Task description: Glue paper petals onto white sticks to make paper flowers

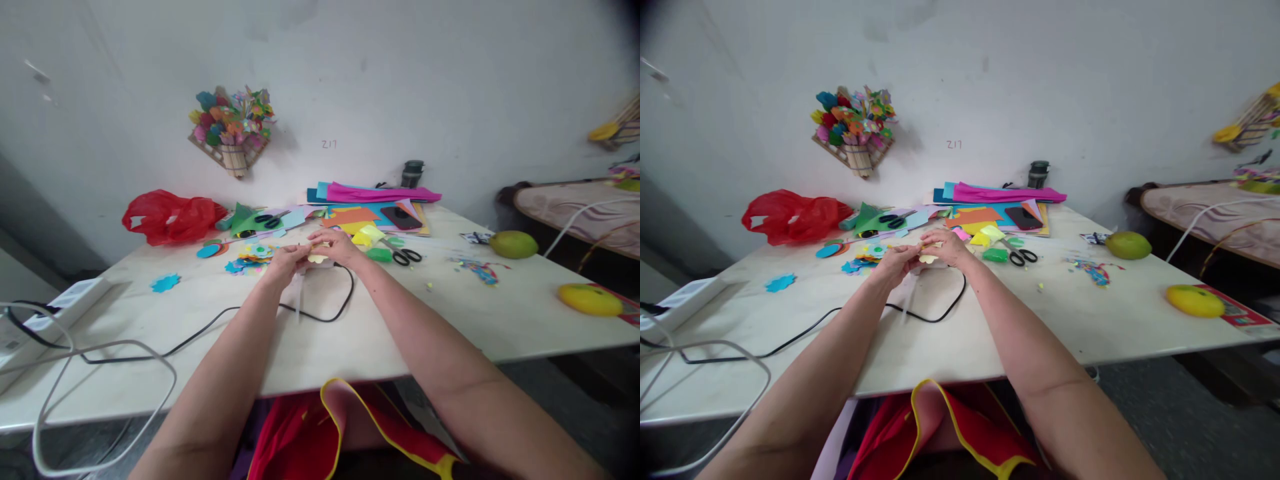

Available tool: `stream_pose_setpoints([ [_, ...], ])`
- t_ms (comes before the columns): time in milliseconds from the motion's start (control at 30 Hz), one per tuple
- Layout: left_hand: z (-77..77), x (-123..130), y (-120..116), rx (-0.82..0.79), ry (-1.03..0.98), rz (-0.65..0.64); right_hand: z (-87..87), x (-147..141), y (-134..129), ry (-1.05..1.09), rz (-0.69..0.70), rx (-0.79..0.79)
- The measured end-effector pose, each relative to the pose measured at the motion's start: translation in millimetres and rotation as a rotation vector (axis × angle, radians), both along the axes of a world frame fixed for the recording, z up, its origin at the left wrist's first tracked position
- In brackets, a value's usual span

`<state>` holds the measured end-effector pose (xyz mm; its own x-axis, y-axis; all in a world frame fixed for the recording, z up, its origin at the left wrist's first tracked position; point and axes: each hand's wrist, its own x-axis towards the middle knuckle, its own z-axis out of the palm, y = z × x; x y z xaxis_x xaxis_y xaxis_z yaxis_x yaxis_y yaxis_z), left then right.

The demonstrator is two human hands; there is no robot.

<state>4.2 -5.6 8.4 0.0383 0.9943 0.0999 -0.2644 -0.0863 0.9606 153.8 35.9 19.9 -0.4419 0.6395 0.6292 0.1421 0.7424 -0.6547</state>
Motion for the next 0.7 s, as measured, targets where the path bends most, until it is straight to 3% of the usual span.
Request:
stream_pose_setpoints([
  [133, 2.5, 0, 0, -0.003, -0.010, 0.007, 6.3, 10, 1, 0.100, -0.037, -0.115],
  [367, 6.4, -7, 2, 0.055, 0.035, 0.223, 15.2, 47, 13, 0.252, -0.190, -0.358],
  [700, 9.5, -13, 2, 0.069, 0.061, 0.402, -4.4, 53, 34, 0.123, -0.429, -0.422],
])
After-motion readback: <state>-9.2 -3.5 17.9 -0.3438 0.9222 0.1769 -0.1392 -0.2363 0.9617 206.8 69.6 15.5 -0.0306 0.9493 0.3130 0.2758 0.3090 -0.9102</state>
